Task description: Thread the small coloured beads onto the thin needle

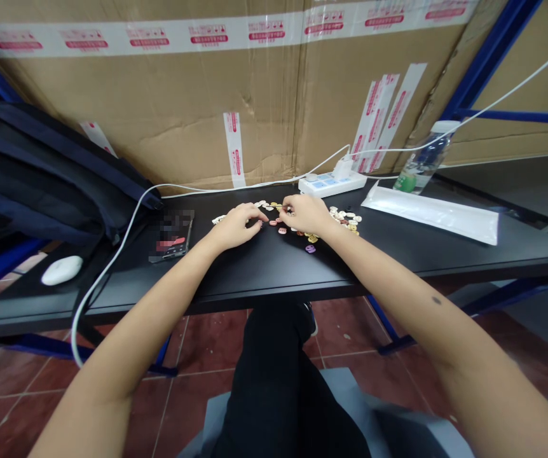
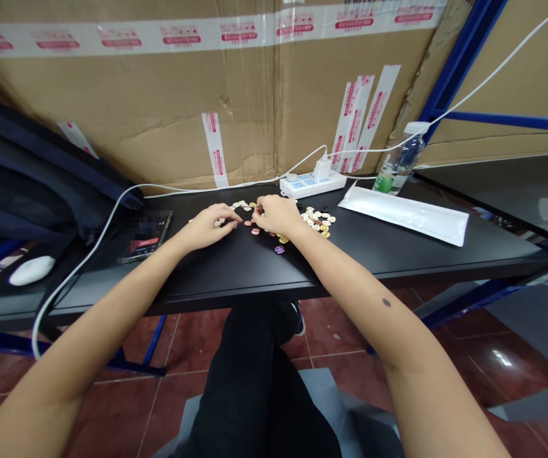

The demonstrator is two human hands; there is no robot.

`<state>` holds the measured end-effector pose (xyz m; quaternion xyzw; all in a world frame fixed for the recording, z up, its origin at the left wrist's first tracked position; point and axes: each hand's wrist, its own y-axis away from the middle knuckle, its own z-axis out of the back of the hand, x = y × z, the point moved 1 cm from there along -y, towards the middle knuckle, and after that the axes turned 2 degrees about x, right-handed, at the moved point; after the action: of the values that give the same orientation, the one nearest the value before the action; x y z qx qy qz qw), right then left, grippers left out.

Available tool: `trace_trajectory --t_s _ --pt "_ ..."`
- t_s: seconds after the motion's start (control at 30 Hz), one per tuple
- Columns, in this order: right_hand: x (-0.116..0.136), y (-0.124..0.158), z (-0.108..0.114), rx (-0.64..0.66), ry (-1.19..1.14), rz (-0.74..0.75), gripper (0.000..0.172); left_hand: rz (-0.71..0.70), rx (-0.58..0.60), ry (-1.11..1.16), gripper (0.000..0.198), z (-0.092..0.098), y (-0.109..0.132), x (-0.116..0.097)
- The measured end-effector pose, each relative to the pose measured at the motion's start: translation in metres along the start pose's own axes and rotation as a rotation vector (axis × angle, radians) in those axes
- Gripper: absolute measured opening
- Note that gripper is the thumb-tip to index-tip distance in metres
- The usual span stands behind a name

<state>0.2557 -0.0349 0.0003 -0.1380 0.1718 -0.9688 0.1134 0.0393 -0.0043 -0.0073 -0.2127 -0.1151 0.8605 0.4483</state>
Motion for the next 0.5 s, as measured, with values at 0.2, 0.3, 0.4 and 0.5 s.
trace_trajectory --t_s 0.2,0.3,0.4,0.5 --pt "0.001 0.002 0.005 0.044 -0.005 0.029 0.019 -0.097 0.015 0.000 0.027 0.001 0.000 -0.007" --pt "0.001 0.004 0.006 0.138 -0.052 0.155 0.019 -0.035 -0.006 -0.062 0.023 0.005 0.001 -0.009" --pt "0.001 0.004 0.007 0.160 -0.075 0.190 0.019 0.013 -0.021 -0.110 0.020 0.011 0.002 -0.014" --pt "-0.002 0.003 0.007 0.173 -0.086 0.130 0.017 0.049 -0.066 -0.125 0.017 0.015 0.002 -0.016"
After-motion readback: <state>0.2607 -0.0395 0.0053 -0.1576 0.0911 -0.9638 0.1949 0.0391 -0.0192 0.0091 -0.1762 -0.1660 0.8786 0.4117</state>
